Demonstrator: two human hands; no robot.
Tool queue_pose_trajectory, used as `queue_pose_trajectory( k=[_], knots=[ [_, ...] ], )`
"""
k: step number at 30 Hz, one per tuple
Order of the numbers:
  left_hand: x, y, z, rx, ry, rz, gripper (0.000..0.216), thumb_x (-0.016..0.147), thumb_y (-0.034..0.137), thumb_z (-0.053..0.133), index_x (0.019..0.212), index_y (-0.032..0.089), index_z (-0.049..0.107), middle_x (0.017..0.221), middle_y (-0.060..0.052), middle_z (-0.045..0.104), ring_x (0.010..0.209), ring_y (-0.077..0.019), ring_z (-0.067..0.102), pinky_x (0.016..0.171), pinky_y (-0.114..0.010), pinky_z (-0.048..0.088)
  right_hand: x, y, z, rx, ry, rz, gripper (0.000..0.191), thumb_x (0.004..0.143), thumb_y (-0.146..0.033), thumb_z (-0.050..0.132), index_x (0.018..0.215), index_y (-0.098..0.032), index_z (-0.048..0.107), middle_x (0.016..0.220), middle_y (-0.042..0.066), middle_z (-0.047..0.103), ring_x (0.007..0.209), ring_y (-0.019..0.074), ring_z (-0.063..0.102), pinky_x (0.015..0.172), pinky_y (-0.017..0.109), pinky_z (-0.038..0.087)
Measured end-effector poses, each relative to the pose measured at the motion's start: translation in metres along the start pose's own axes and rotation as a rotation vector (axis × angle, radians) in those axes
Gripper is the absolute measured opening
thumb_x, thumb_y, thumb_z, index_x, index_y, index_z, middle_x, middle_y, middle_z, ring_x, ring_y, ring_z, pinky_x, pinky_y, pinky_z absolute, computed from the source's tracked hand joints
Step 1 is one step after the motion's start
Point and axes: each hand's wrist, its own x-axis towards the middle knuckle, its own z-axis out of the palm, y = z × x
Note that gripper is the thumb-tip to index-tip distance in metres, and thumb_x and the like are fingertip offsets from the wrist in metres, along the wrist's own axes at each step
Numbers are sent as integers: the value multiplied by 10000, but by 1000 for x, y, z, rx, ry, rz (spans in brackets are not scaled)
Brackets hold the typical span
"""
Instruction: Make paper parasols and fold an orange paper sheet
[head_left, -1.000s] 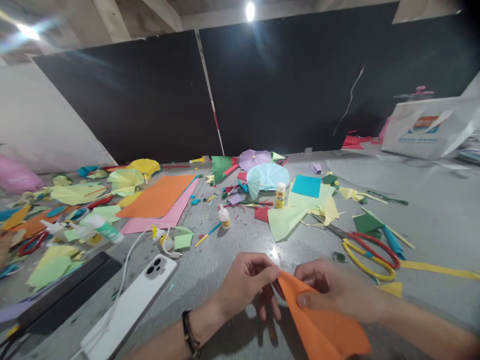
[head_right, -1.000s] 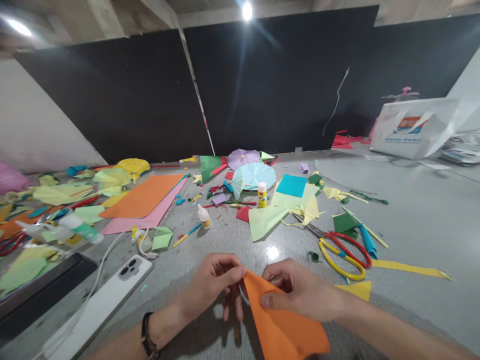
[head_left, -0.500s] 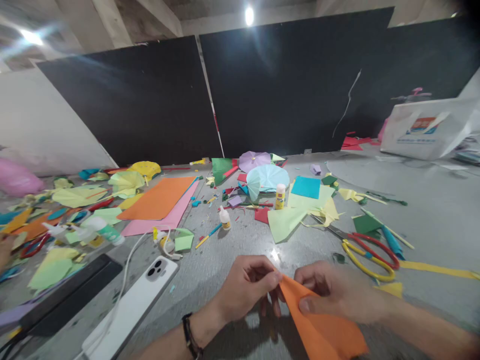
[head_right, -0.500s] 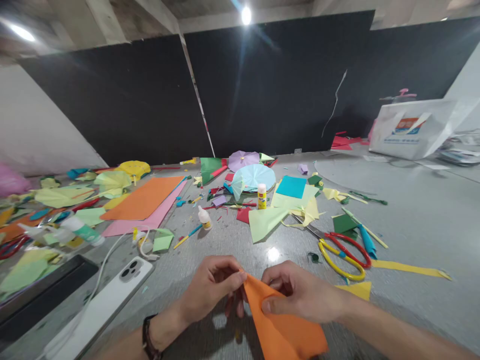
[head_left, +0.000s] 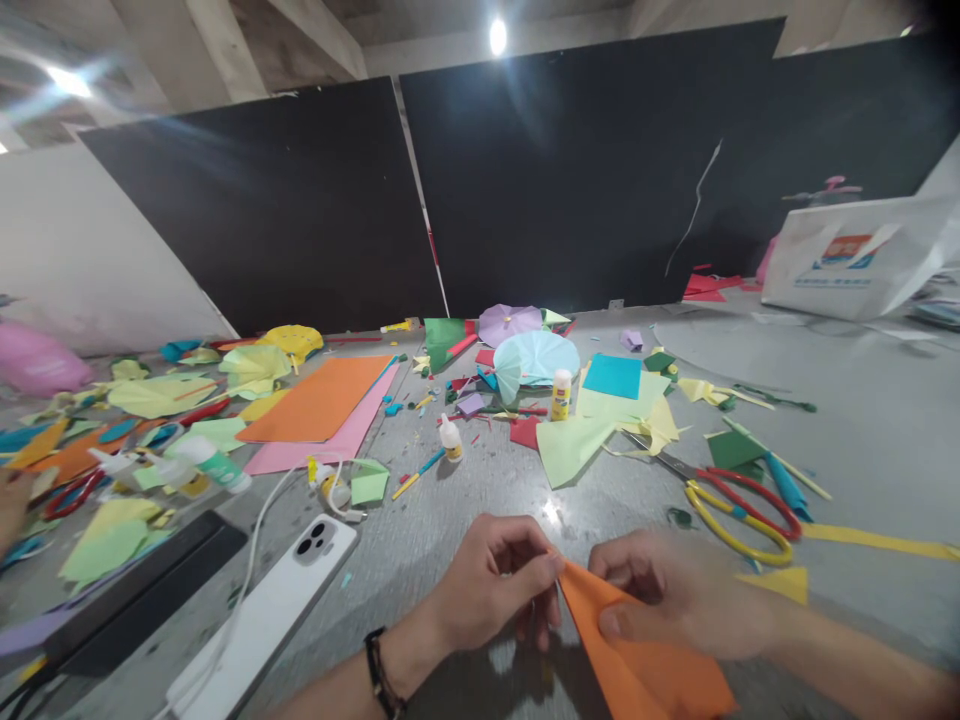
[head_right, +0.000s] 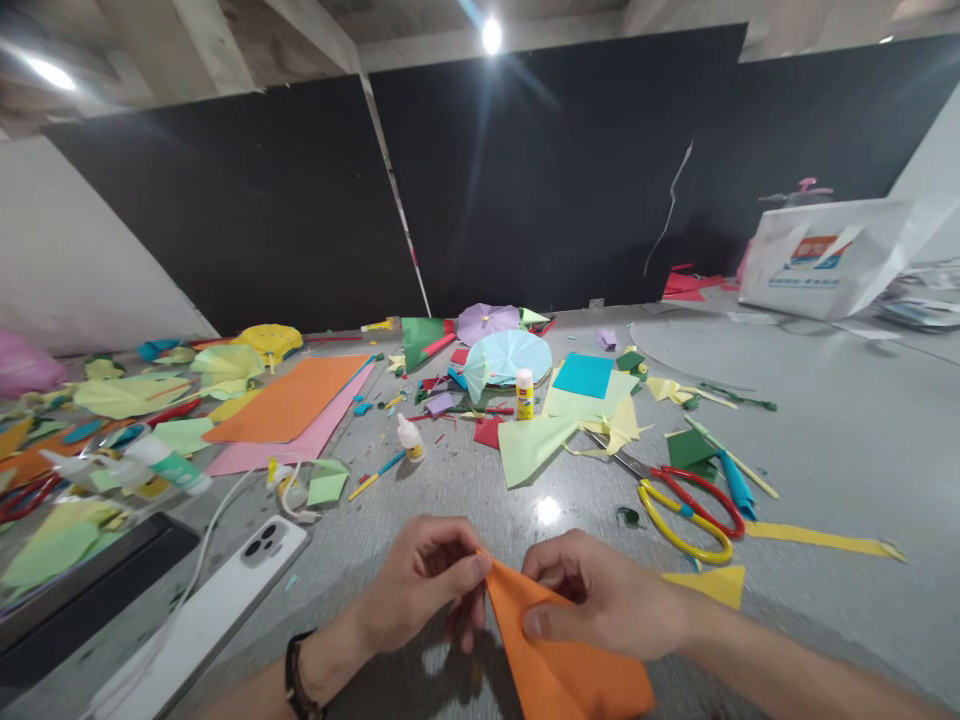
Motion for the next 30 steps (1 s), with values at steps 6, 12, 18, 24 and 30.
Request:
queue_pose_trajectory(
  k=[6,12,18,24,30],
  knots=[
    [-1,-1,1,19,11,20,408,861,527,709,792,142,594,537,-30,670,368,-98,581,347,-141,389,0,0,1,-12,-1,-16,436,845,-543,729,792,-178,497,737,-7,548,652,113,405,569,252,262],
    [-2,1,1,19,39,16,390,856,490,720,755,126,622,519,-29,656,362,-94,572,339,-140,359,0,3,4,34,2,-1,438,814,-530,769,805,-168,523,723,-23,542,651,110,425,580,244,283],
    [0,0,0,-7,19,63,388,897,505,665,816,129,615,638,-45,705,419,-105,633,381,-144,393,1,2,4,114,5,7,465,797,-555,781,819,-145,561,753,-8,571,656,99,442,596,233,305],
    [0,-1,-2,-14,22,55,427,834,549,716,832,135,611,641,-50,707,411,-108,622,383,-148,409,1,2,2,103,4,-3,466,809,-550,774,810,-141,551,736,-12,546,648,93,424,582,229,299],
    [2,0,-1,63,71,13,415,835,541,691,747,142,614,481,2,603,335,-90,522,345,-158,368,0,1,5,28,14,-2,465,830,-568,742,799,-154,533,722,-20,540,648,98,413,570,233,281]
  ],
)
